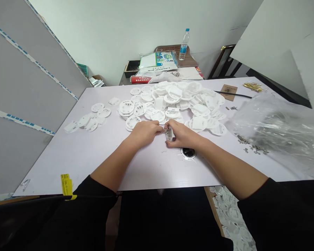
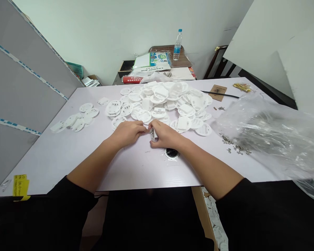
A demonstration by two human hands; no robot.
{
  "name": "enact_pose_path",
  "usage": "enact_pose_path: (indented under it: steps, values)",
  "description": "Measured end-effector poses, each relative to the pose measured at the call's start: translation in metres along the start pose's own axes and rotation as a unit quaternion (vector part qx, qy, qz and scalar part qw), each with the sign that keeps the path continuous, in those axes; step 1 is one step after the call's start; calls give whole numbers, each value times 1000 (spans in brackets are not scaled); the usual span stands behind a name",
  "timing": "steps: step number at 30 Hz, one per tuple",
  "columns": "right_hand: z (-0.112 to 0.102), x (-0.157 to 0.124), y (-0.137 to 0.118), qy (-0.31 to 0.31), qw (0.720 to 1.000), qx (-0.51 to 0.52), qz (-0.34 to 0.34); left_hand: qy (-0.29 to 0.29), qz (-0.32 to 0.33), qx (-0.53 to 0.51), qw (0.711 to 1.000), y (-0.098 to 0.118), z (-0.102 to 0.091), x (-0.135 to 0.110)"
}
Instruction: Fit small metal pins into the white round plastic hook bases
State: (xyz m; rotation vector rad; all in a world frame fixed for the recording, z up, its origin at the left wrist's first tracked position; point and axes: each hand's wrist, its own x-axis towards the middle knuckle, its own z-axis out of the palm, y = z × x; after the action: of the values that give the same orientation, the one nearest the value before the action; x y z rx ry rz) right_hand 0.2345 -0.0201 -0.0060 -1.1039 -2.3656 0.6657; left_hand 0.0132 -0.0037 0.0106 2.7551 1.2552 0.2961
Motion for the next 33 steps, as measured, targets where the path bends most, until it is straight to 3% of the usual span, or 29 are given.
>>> enact_pose_path:
  steps: [17,24,28,33]
  values:
    - [0,0,3,-7,999,38,25,2,18,37,999,8,7,1]
    - [-4,1,2,-10,999,35,37,-1,42,54,998,-1,6,-3]
    - [-4,1,2,-11,998,27,51,-10,22,88,996,-5,4,-5]
    - [-4,0,3,-6,999,33,43,-1,24,39,999,-6,6,-3]
